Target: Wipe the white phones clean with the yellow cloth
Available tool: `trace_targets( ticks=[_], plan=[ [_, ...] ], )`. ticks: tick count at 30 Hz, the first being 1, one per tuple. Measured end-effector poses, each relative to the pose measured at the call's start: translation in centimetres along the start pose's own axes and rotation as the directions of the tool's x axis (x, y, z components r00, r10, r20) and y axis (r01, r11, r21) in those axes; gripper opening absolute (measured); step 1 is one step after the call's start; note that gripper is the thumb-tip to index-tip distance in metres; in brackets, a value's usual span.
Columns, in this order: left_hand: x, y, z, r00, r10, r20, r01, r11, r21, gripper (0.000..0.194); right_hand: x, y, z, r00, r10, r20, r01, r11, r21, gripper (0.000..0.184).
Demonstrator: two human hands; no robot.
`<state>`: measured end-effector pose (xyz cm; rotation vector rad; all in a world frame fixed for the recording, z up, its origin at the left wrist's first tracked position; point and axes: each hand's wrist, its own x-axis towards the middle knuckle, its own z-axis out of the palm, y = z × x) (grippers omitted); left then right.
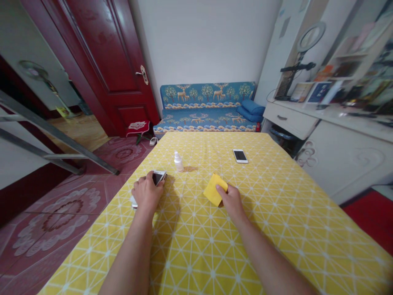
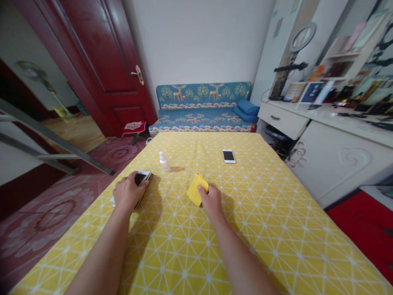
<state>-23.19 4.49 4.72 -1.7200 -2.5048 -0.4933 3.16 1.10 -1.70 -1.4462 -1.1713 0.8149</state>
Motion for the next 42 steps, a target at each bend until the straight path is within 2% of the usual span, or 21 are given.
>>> trace_targets(
  ticks=[10, 13, 16, 19, 21, 22, 24, 27, 29, 33, 38, 40, 42],
  plan=[
    [0.0, -0.2, -0.1, 0.999, 0.006, -0.042, -0.008, 0.999, -0.046, 0.057, 0.0, 0.0, 0.0, 1.0, 0.006, 0.001, -0.006, 1.0, 0.007, 0.036],
    [-0.1, -0.1, 0.0, 0.995, 0.027, -0.101, -0.033, 0.998, -0.054, 0.056, 0.0, 0.0, 0.0, 1.0, 0.008, 0.004, -0.008, 1.0, 0.018, 0.036],
    [-0.2, -0.1, 0.1, 0.97, 0.093, -0.224, -0.11, 0.992, -0.065, 0.054, -0.1, -0.1, 0.0, 1.0, 0.009, 0.007, -0.009, 0.999, 0.041, 0.037],
    [-0.7, 0.7, 0.0, 0.919, 0.173, -0.355, -0.23, 0.965, -0.125, 0.053, -0.1, -0.2, 0.0, 1.0, 0.007, -0.005, -0.007, 0.998, 0.068, 0.038],
    [-1.7, 1.9, 0.0, 0.898, 0.225, -0.378, -0.316, 0.928, -0.198, 0.051, 0.0, -0.2, 0.0, 0.999, 0.034, -0.04, -0.027, 0.989, 0.148, 0.038],
    [-2.4, 2.7, 0.1, 0.899, 0.255, -0.357, -0.35, 0.907, -0.234, 0.05, 0.1, -0.3, -0.1, 0.996, 0.061, -0.066, -0.045, 0.975, 0.219, 0.039],
    [-4.0, 4.7, 0.4, 0.905, 0.35, -0.242, -0.411, 0.867, -0.281, 0.05, 0.2, -0.4, -0.2, 0.984, 0.123, -0.128, -0.064, 0.919, 0.39, 0.037],
    [-6.4, 7.8, 1.2, 0.87, 0.491, -0.044, -0.482, 0.828, -0.286, 0.059, 0.4, -0.6, -0.5, 0.962, 0.171, -0.214, -0.022, 0.828, 0.56, 0.035],
    [-7.5, 9.6, 1.6, 0.861, 0.507, 0.036, -0.483, 0.839, -0.251, 0.062, 0.5, -0.7, -0.6, 0.957, 0.178, -0.23, 0.002, 0.788, 0.616, 0.035],
    [-7.9, 12.0, 1.9, 0.873, 0.466, 0.142, -0.437, 0.878, -0.197, 0.059, 0.3, -0.9, -0.5, 0.976, 0.154, -0.155, -0.018, 0.762, 0.648, 0.037],
    [-7.0, 12.6, 2.2, 0.873, 0.447, 0.198, -0.402, 0.887, -0.227, 0.035, -0.1, -1.2, -0.5, 0.987, 0.144, -0.069, -0.061, 0.737, 0.673, 0.035],
    [-6.6, 12.2, 2.3, 0.877, 0.455, 0.155, -0.399, 0.869, -0.294, 0.029, -0.1, -1.3, -0.4, 0.988, 0.149, -0.04, -0.083, 0.734, 0.674, 0.034],
    [-6.2, 11.7, 2.2, 0.885, 0.463, 0.054, -0.392, 0.801, -0.451, 0.028, -0.2, -1.4, -0.4, 0.992, 0.123, -0.007, -0.088, 0.748, 0.657, 0.033]
  ],
)
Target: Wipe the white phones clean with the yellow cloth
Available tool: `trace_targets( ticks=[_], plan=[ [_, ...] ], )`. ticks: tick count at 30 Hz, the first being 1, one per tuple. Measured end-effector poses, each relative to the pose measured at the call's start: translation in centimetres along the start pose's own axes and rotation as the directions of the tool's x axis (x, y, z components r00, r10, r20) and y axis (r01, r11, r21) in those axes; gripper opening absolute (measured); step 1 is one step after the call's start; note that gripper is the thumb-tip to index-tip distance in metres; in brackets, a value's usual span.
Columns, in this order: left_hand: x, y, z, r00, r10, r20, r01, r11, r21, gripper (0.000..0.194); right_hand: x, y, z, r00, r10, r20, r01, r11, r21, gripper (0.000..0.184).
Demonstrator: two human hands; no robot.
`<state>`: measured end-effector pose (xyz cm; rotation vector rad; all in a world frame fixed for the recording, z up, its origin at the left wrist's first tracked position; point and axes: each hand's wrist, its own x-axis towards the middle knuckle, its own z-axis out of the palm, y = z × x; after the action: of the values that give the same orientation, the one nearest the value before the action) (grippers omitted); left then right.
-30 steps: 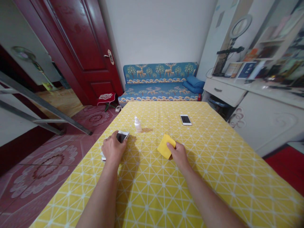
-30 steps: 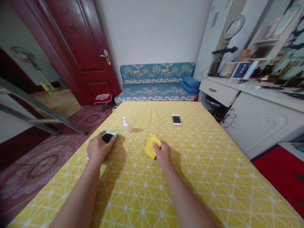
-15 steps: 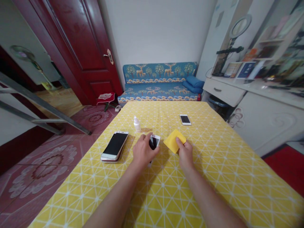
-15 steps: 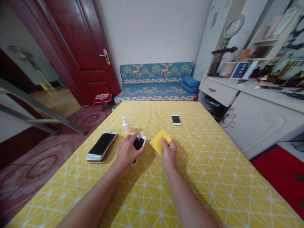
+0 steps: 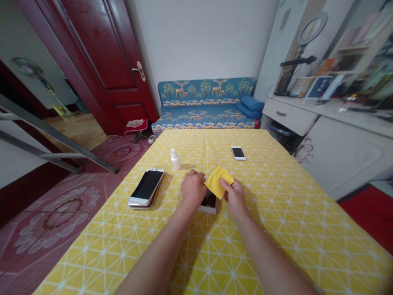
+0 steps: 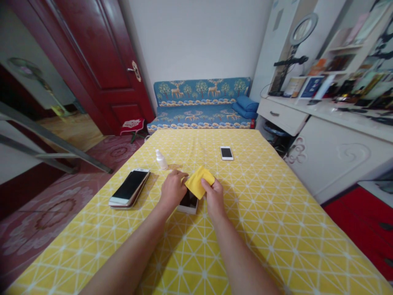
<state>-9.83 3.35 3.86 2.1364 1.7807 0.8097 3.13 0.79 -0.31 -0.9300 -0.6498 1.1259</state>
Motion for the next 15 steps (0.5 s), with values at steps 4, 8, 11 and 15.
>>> trace_targets(
  ticks=[4, 8, 11, 15],
  plan=[
    [-0.2, -0.6, -0.8, 0.995, 0.001, 0.098, 0.063, 0.761, -0.646, 0.047, -0.2, 0.2, 0.1, 0.995, -0.006, 0.101, 0.012, 0.998, -0.058, 0.034],
    [-0.8, -1.1, -0.9, 0.916, 0.177, 0.361, 0.241, 0.475, -0.846, 0.053, -0.3, 0.3, 0.0, 0.989, -0.031, 0.144, 0.057, 0.981, -0.185, 0.033],
    [-0.8, -2.3, -0.5, 0.955, 0.107, 0.278, 0.2, 0.463, -0.864, 0.039, -0.4, 0.0, -0.1, 0.981, -0.051, 0.189, 0.116, 0.928, -0.353, 0.037],
    [0.0, -5.2, -0.1, 0.977, -0.207, -0.044, 0.082, 0.561, -0.824, 0.025, -0.6, -1.1, -0.3, 0.943, -0.115, 0.314, 0.307, 0.671, -0.675, 0.068]
  ],
)
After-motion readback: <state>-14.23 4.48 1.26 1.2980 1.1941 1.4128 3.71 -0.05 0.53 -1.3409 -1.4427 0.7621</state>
